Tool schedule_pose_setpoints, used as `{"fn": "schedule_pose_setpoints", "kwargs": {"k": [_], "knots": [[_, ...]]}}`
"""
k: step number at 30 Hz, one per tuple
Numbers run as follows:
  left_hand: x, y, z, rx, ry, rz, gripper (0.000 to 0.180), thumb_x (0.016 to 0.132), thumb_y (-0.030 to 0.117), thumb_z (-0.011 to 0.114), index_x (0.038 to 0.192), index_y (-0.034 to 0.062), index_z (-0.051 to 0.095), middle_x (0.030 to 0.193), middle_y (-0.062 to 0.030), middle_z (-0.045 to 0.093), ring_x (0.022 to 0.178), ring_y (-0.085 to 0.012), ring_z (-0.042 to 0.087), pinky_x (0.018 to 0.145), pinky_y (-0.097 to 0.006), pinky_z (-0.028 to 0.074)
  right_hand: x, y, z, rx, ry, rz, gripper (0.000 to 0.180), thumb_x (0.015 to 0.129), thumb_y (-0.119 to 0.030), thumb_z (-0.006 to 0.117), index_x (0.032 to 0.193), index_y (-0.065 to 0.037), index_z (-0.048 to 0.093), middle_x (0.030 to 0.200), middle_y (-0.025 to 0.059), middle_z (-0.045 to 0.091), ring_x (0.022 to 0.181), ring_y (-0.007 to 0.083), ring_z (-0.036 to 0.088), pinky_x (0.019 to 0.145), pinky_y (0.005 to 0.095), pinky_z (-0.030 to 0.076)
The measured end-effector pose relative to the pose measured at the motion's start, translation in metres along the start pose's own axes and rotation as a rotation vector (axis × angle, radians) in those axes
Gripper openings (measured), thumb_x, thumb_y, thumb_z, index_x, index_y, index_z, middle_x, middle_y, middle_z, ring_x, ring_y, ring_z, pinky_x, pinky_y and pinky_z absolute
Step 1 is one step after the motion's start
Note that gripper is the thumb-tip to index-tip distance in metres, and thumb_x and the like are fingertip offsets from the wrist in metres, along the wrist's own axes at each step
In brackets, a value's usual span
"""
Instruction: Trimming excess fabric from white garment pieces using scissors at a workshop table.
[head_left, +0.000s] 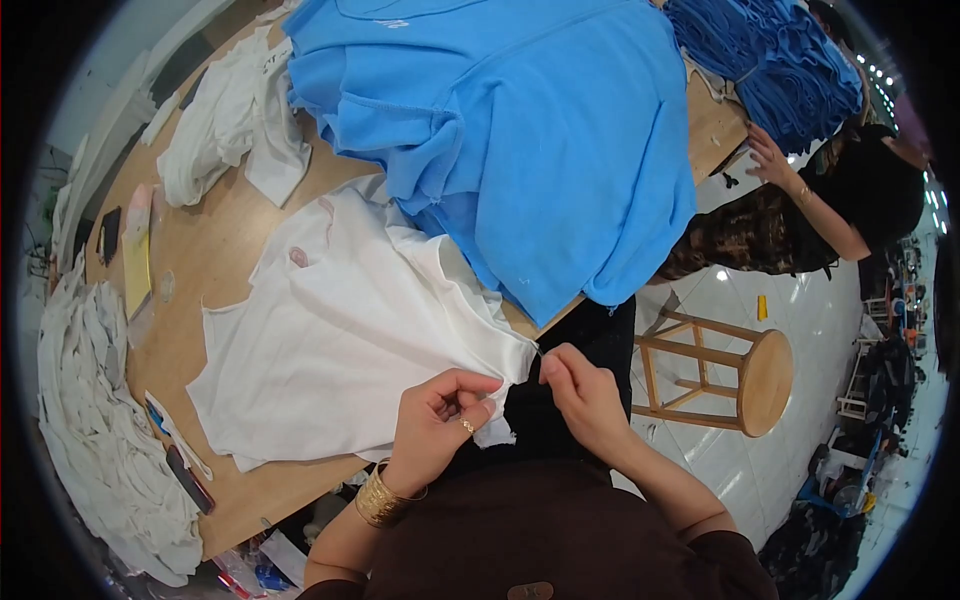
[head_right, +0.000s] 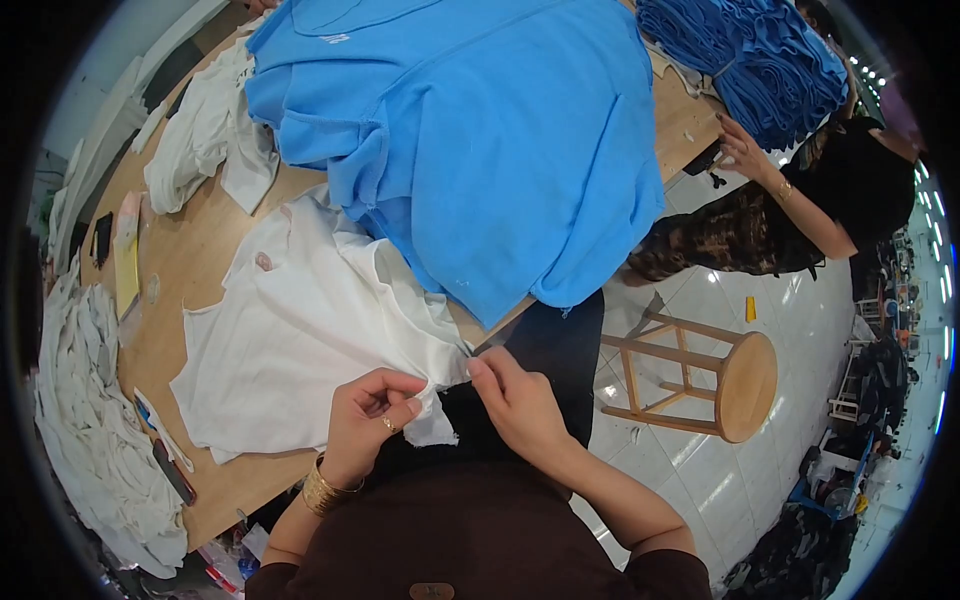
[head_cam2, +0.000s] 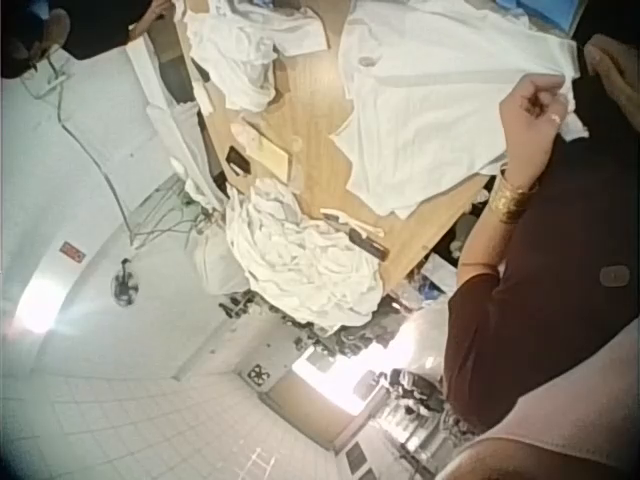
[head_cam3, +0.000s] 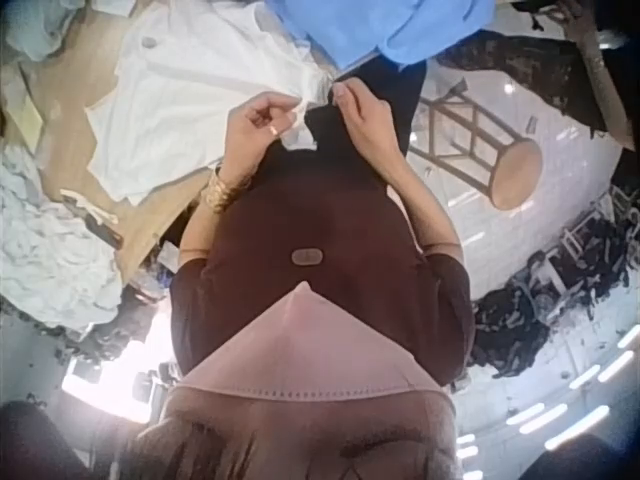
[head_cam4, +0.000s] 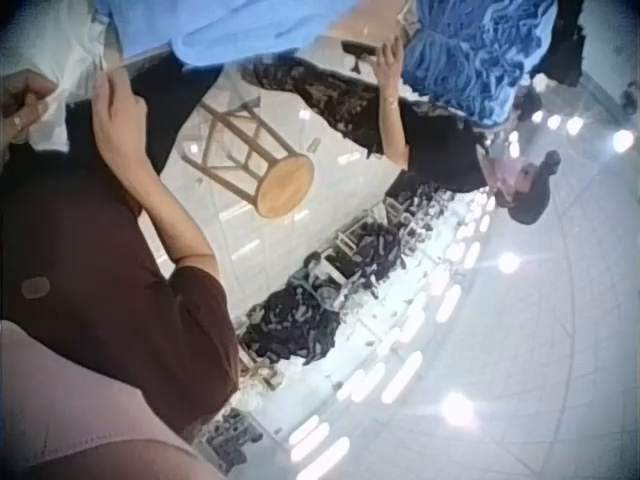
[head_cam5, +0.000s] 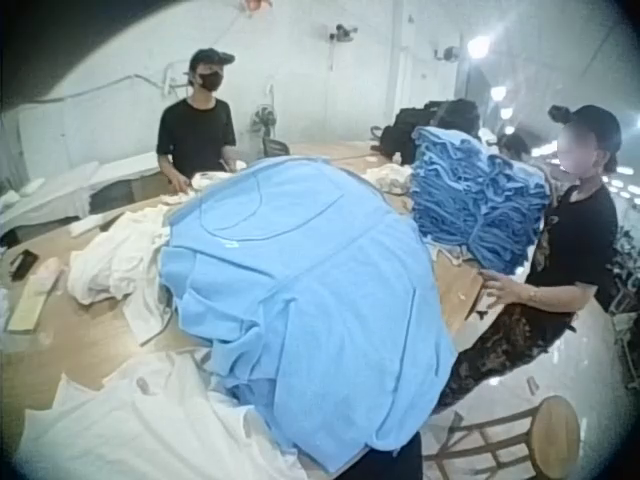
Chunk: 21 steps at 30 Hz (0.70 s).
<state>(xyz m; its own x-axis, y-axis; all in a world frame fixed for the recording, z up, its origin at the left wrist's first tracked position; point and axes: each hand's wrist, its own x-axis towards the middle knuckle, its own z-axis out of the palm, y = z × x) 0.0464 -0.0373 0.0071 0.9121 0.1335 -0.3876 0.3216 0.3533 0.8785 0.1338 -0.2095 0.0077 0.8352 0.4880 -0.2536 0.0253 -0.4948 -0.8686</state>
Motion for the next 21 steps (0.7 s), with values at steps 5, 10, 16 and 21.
{"fn": "schedule_pose_setpoints", "kwargs": {"k": [5, 10, 16, 21], "knots": [[0.003, 0.000, -0.001, 0.017, 0.003, -0.013, 0.019, 0.081, -0.003, 0.062, 0.100, -0.0028, 0.064, 0.070, 0.0057, 0.050, 0.064, -0.0009, 0.044, 0.059, -0.016, 0.037, 0.010, -0.020, -0.008, 0.184, -0.081, 0.081, 0.022, 0.088, -0.023, 0.060, 0.090, -0.001, 0.058, 0.063, -0.0048, 0.046, 0.059, 0.0042, 0.044, 0.056, 0.0213, 0.037], [0.001, 0.002, -0.011, 0.281, 0.029, 0.073, 0.019, 0.080, 0.000, 0.063, 0.098, 0.0004, 0.065, 0.071, 0.0018, 0.057, 0.063, -0.0041, 0.049, 0.061, -0.019, 0.042, 0.027, -0.006, -0.017, 0.112, -0.227, -0.062, 0.030, 0.082, -0.029, 0.067, 0.090, -0.001, 0.058, 0.061, 0.0075, 0.051, 0.056, 0.0121, 0.044, 0.055, 0.0284, 0.040], [0.003, 0.008, -0.015, 0.672, 0.047, 0.163, 0.020, 0.078, 0.007, 0.066, 0.098, 0.0052, 0.067, 0.065, -0.0036, 0.055, 0.058, -0.0097, 0.051, 0.057, -0.023, 0.045, 0.029, -0.017, -0.016, -0.091, -0.257, -0.212, 0.030, 0.078, -0.030, 0.069, 0.091, -0.004, 0.060, 0.064, 0.0119, 0.055, 0.059, 0.0244, 0.055, 0.053, 0.0331, 0.043], [0.013, 0.005, -0.007, 0.797, 0.085, 0.378, 0.012, 0.082, 0.010, 0.067, 0.090, 0.0020, 0.064, 0.070, -0.0062, 0.059, 0.061, -0.0128, 0.055, 0.060, -0.025, 0.045, 0.027, -0.034, -0.019, -0.223, -0.343, -0.300, 0.033, 0.081, -0.037, 0.063, 0.091, -0.006, 0.056, 0.064, 0.0168, 0.057, 0.064, 0.0357, 0.060, 0.054, 0.0415, 0.045]]}}
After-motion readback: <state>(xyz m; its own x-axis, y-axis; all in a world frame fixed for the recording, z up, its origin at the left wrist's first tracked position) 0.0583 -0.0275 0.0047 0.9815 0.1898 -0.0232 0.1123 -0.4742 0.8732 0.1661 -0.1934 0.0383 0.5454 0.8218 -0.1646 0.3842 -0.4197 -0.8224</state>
